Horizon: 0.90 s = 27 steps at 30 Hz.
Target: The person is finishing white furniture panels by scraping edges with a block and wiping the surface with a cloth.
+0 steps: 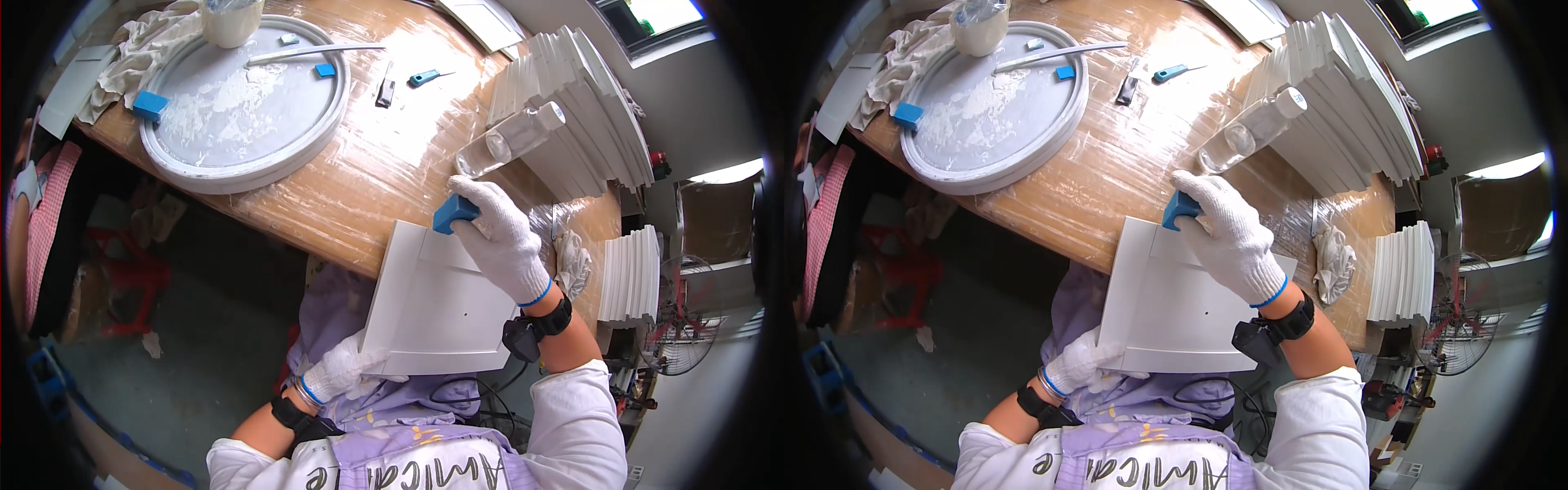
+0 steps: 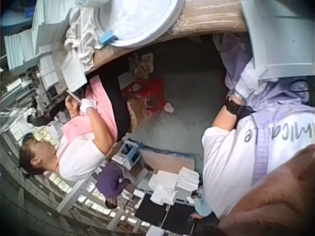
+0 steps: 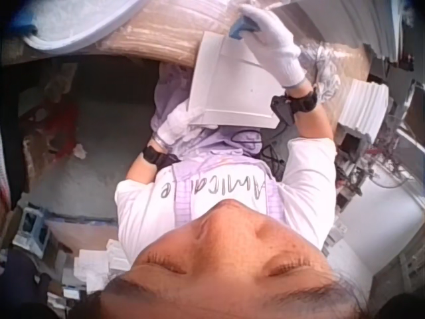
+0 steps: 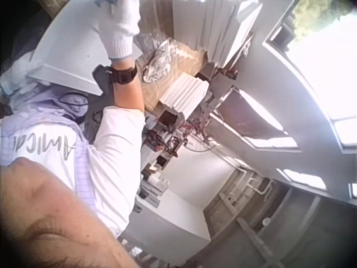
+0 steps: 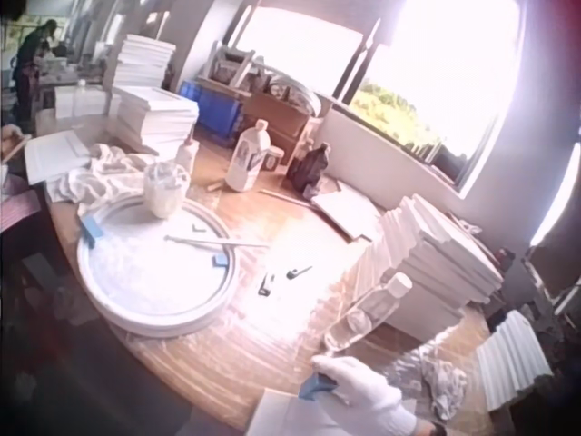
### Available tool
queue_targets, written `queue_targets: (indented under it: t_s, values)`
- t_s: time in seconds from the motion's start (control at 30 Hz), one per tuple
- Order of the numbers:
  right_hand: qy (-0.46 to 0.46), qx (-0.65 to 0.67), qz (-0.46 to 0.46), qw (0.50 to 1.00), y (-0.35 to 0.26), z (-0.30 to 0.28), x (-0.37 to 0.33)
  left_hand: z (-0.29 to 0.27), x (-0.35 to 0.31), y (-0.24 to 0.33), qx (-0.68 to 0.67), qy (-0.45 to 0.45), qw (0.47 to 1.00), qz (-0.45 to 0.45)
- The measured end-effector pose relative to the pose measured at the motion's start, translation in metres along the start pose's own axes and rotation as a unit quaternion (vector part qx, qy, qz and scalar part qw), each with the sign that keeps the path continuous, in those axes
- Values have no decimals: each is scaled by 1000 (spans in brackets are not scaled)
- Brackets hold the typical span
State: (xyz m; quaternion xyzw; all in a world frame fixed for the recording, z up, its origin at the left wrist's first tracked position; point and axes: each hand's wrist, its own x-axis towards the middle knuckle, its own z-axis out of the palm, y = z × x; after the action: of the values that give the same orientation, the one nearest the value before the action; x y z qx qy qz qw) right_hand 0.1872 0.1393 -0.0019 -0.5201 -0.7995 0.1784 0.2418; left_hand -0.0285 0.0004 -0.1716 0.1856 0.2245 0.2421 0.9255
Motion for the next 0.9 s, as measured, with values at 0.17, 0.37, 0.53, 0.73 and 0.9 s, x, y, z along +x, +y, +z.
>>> queue_targets:
  t_s: [0.17,0.37,0.53,0.73,0.9]
  values:
    - [-13,-8,-21,1000,-4,5,4,-4,1,-8,1,5,1000,4]
    - [-7,-45,-41,998,-5,3,5,-2,0,-5,-10,2,1000,-3]
    - [-17,-65,-57,996,-7,3,4,4,-2,3,-8,6,1000,-3]
    - [-21,-81,-56,995,-8,3,3,2,-3,3,41,14,999,-5]
    - [-20,-97,-60,993,-10,2,2,3,-2,1,27,19,999,1]
